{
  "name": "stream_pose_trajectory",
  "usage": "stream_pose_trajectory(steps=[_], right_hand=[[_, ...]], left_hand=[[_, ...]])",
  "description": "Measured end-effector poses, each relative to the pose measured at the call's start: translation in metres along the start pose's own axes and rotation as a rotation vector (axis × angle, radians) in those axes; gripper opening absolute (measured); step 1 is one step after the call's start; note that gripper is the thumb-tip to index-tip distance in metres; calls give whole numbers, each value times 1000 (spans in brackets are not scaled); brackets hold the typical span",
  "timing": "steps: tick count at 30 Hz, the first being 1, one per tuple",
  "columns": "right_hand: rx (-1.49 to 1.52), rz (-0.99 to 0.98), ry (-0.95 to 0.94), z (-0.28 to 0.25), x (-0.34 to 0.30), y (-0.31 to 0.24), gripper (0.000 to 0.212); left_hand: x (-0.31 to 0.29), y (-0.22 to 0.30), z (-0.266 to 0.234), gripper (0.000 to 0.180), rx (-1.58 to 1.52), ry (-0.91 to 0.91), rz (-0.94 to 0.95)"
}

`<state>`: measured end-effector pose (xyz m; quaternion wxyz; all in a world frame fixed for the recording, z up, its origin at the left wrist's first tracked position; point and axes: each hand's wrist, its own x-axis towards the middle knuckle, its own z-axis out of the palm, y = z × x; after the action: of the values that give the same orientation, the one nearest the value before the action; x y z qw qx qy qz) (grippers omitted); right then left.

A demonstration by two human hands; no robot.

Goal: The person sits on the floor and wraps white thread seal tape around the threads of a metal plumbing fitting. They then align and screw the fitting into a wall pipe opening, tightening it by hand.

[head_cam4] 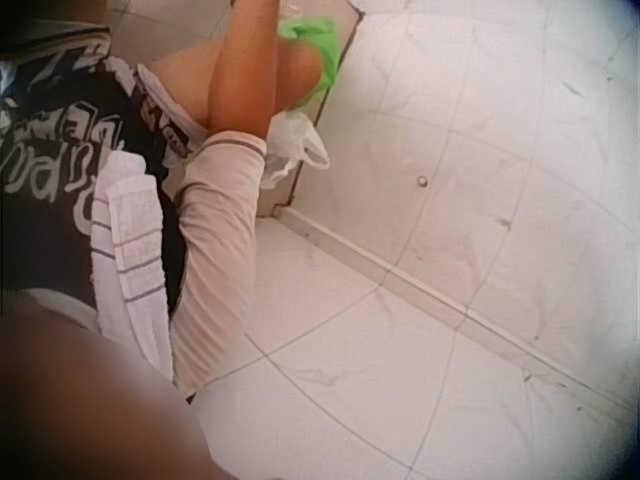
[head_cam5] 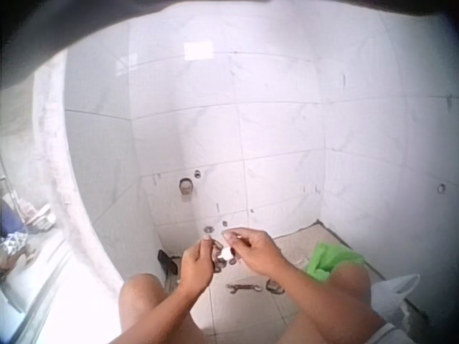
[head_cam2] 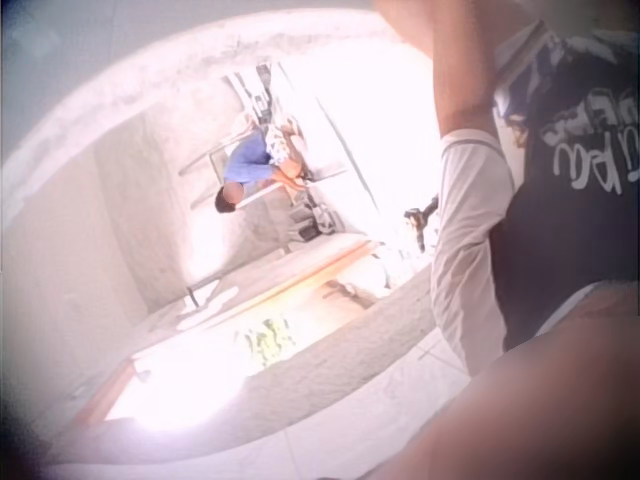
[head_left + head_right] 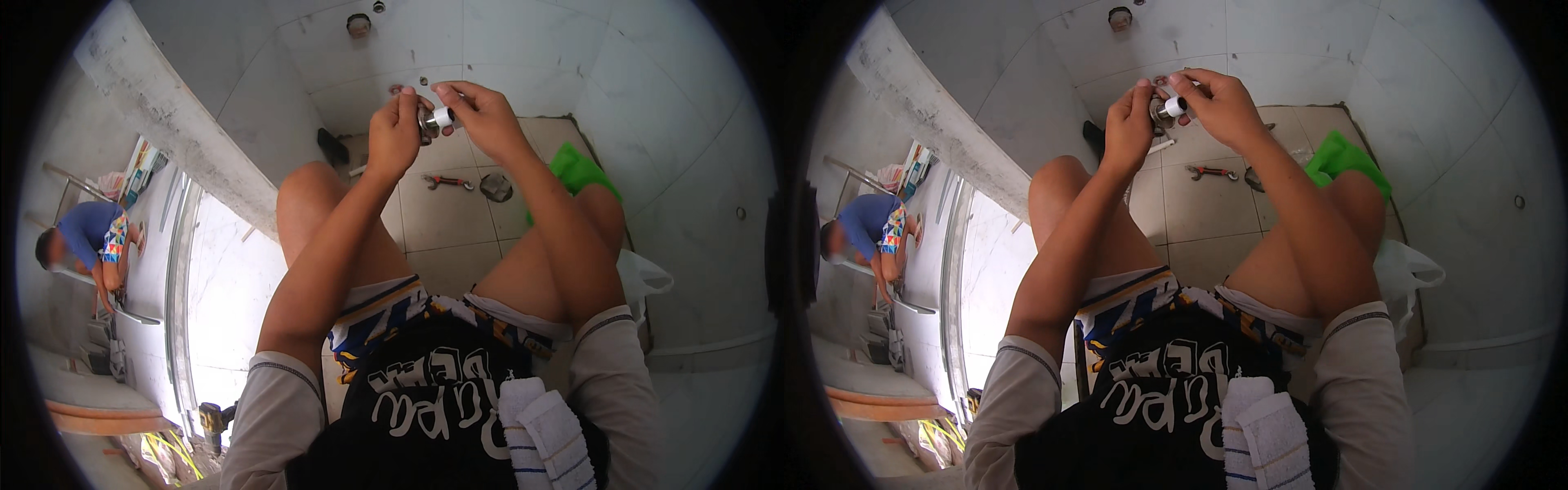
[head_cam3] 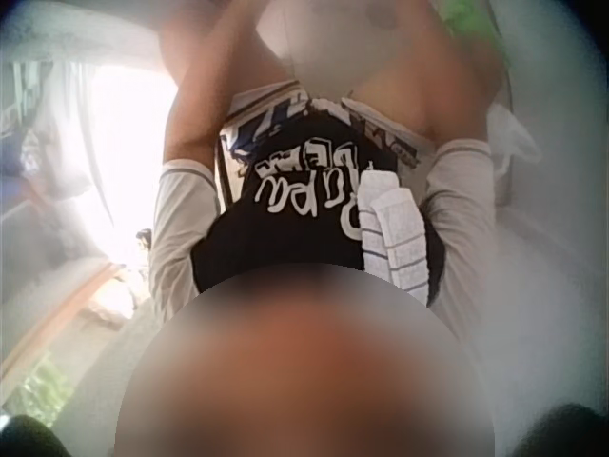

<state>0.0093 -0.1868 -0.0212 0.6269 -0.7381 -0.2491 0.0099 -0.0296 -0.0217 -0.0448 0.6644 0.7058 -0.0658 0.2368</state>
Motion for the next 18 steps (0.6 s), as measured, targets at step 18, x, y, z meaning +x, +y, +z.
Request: stream_pose_trajectory(steps=[18], right_hand=[[-377, -321, 88, -7, -1, 15, 54]], left_hand=[[15, 1, -17, 38, -196, -196, -338]])
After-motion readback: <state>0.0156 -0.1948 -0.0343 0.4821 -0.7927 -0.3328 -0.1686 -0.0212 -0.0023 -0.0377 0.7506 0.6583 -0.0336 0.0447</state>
